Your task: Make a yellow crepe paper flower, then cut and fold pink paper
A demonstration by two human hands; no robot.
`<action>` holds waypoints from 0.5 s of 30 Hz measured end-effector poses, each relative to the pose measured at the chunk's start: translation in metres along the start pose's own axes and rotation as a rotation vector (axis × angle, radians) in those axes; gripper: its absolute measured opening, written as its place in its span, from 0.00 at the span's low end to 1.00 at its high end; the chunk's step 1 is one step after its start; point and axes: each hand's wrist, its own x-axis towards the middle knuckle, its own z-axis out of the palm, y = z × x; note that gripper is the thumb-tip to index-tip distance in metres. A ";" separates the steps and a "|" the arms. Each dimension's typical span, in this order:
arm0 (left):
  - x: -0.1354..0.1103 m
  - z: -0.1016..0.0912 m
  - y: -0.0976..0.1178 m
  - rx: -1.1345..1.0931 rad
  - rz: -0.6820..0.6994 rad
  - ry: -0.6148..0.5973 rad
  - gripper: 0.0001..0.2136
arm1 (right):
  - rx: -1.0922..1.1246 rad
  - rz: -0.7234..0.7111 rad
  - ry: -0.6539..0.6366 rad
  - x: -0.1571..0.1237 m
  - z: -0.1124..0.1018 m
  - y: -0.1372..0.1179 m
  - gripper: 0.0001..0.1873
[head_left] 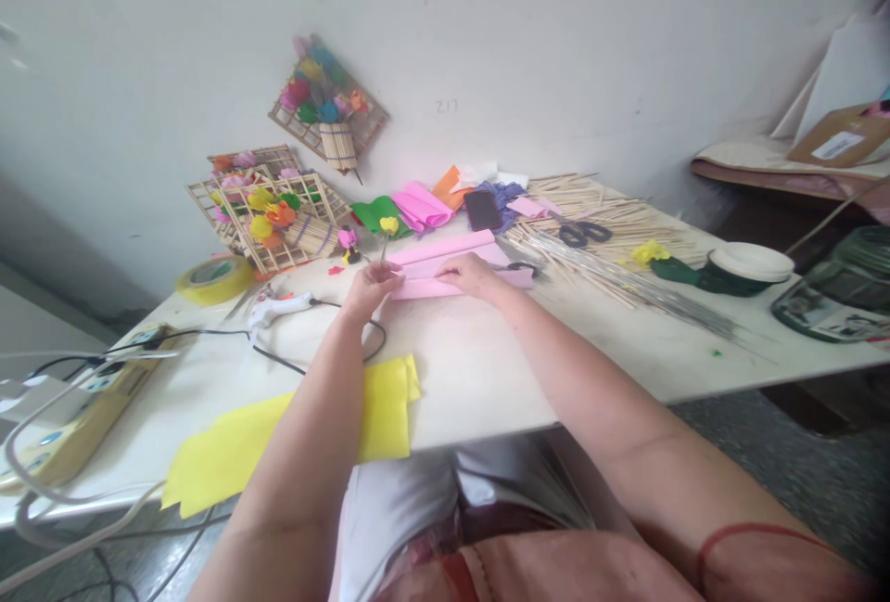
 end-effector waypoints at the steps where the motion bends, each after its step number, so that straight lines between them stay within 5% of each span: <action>1: 0.000 0.000 0.000 -0.021 0.008 -0.014 0.14 | 0.014 0.006 -0.003 0.000 0.000 0.002 0.09; 8: 0.002 -0.002 -0.005 -0.028 0.049 -0.031 0.14 | 0.097 0.047 -0.095 0.004 -0.008 0.026 0.10; 15: 0.001 -0.003 -0.005 0.046 0.036 -0.107 0.14 | 0.222 0.115 -0.102 0.000 -0.015 0.019 0.10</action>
